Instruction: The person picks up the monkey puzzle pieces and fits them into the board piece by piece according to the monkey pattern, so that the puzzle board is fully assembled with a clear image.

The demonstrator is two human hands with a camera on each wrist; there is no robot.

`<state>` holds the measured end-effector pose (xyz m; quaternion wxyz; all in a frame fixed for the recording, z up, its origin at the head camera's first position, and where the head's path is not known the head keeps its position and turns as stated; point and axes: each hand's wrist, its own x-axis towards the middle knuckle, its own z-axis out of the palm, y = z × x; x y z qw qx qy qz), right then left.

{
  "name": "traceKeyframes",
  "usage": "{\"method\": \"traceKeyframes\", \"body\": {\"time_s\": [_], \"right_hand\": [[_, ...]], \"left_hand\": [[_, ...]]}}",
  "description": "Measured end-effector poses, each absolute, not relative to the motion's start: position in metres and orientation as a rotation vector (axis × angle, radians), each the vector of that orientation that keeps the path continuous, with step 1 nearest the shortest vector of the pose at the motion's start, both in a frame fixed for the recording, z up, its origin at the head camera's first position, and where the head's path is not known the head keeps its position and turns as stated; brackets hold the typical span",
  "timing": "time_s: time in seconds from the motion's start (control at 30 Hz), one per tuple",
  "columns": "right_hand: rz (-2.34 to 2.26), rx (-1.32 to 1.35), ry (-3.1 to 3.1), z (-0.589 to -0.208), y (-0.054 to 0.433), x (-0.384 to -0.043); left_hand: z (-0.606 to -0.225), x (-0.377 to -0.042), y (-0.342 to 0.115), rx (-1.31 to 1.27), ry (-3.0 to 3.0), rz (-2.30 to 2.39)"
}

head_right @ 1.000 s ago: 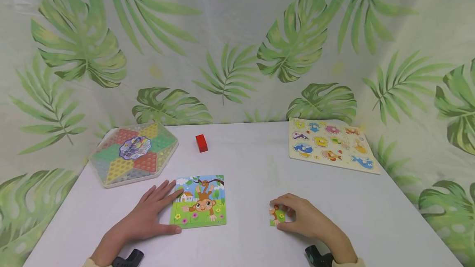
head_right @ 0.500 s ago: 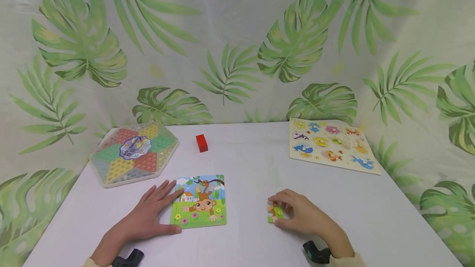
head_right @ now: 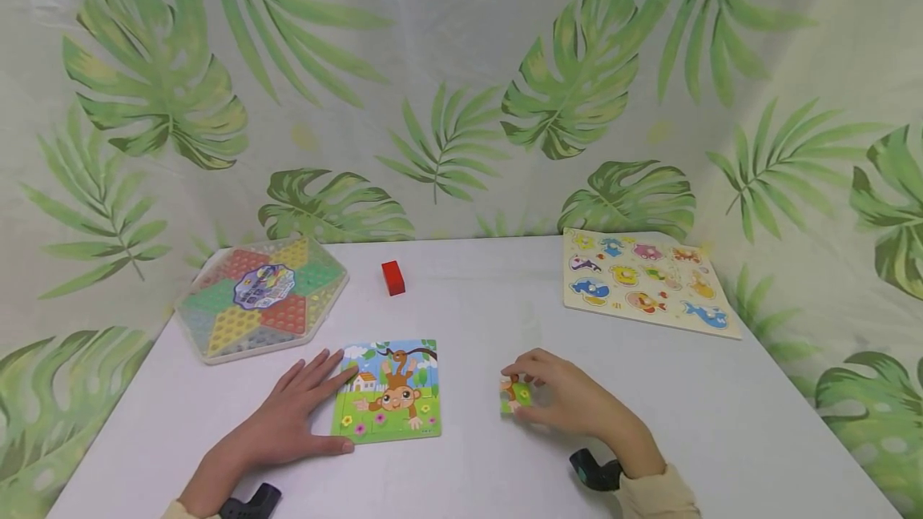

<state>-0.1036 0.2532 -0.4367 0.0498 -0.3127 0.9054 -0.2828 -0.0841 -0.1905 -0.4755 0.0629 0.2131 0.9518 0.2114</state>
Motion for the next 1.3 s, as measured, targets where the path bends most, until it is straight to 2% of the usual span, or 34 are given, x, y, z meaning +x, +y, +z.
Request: {"method": "traceKeyframes", "body": {"time_s": [1.13, 1.3], "right_hand": [[-0.831, -1.187, 2.721, -0.431, 0.205, -0.122], [-0.834, -1.155, 2.671, -0.431, 0.197, -0.122]], "left_hand": [[-0.479, -0.085, -0.191, 0.632, 2.880, 0.632], [-0.479, -0.085, -0.191, 0.635, 2.881, 0.640]]}}
